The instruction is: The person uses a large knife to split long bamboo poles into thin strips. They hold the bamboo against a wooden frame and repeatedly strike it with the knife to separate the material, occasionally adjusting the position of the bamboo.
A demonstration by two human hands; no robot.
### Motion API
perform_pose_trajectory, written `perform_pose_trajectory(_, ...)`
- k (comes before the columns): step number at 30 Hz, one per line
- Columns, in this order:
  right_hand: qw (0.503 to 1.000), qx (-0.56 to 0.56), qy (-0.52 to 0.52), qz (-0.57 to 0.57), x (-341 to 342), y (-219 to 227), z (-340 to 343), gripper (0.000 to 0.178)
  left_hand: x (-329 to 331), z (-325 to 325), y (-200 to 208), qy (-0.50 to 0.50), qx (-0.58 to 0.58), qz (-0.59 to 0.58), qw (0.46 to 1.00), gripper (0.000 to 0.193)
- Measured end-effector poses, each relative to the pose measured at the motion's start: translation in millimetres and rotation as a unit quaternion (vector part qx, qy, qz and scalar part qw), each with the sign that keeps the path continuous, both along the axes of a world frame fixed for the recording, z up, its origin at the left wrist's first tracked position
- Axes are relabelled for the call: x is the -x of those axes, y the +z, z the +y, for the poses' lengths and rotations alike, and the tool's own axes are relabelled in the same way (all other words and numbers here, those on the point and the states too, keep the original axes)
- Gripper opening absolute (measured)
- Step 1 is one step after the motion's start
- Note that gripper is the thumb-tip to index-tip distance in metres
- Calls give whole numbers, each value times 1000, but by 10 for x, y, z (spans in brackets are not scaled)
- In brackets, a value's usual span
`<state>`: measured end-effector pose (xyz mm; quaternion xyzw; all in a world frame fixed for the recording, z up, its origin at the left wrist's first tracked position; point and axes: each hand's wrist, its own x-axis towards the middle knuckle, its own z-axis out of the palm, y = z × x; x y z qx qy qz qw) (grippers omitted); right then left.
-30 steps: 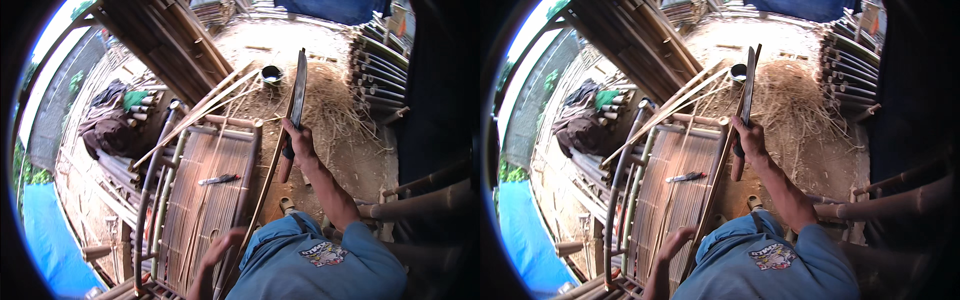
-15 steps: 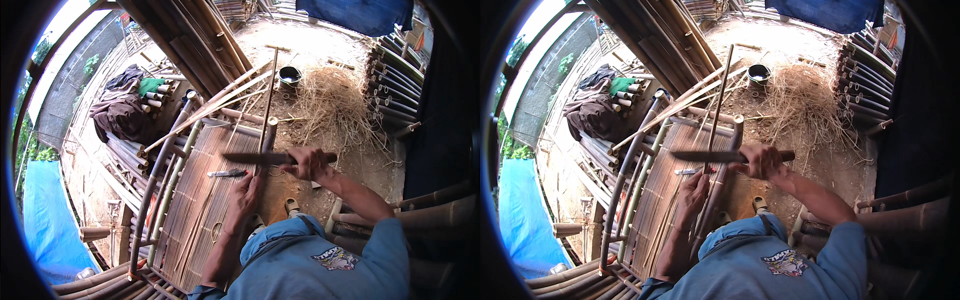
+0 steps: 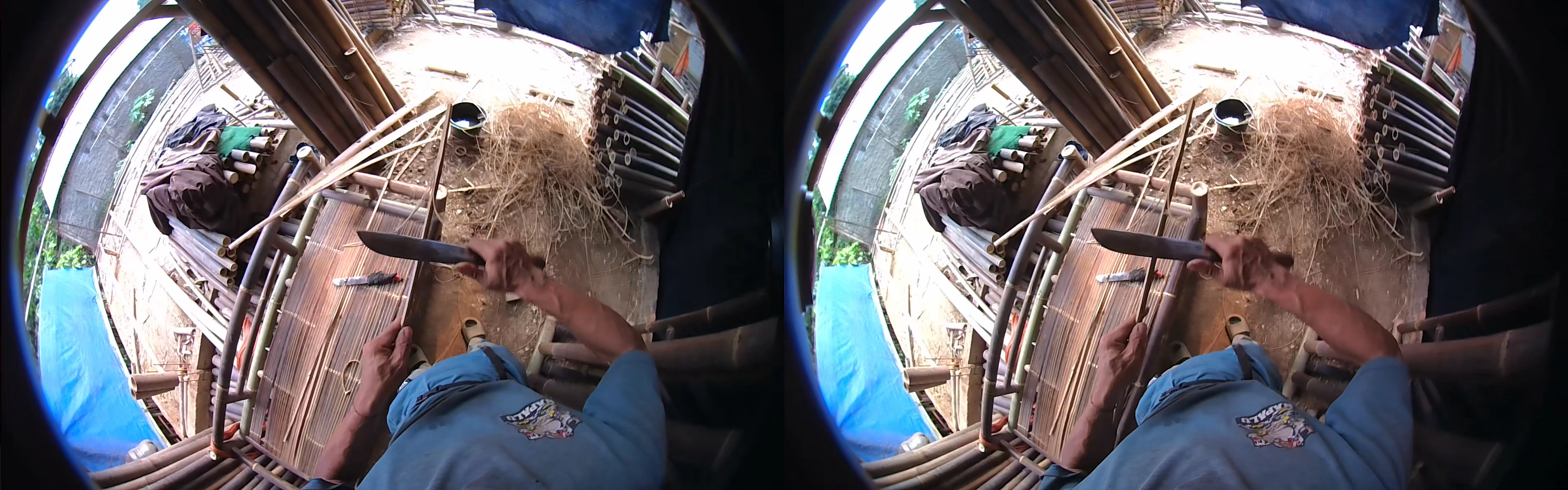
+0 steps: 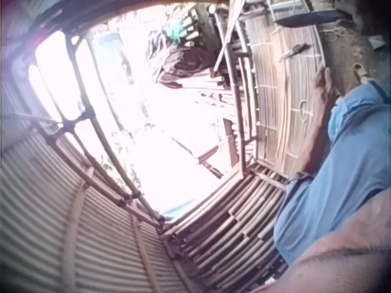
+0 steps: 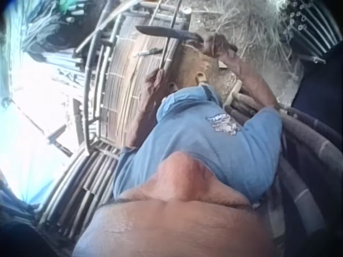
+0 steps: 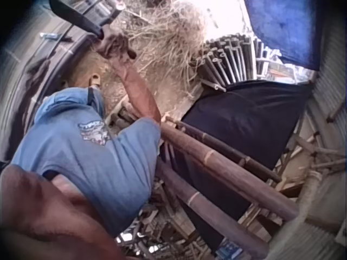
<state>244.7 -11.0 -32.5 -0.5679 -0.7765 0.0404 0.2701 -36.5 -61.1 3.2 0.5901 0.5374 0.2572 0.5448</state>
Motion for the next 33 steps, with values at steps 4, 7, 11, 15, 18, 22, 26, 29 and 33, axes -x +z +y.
perform_pose_trajectory(4,981,79,-167,60,-308,108,271,59,53,-117,120,-41,12,52,998,35)
perform_pose_trajectory(7,994,96,-36,43,-63,46,49,55,135,-207,-21,13,-32,-15,999,34)
perform_pose_trajectory(11,979,29,-130,157,-405,-164,306,57,195,-250,129,-51,-20,61,997,32)
perform_pose_trajectory(15,989,103,-99,39,-349,-112,241,63,284,-375,1,-10,-19,12,1000,30)
perform_pose_trajectory(18,976,105,-81,172,-846,-469,528,70,241,-321,102,-35,-17,64,997,30)
perform_pose_trajectory(22,916,132,-338,169,-1628,56,802,65,406,-570,161,-26,15,40,999,30)
perform_pose_trajectory(26,936,15,-319,148,-1668,113,693,65,725,-511,-170,-2,100,-4,995,37)
perform_pose_trajectory(29,962,99,-192,169,-492,186,283,67,531,-50,-286,30,96,-55,993,42)
perform_pose_trajectory(33,1000,-19,8,12,496,-41,-267,47,136,259,-58,9,147,-155,977,40)
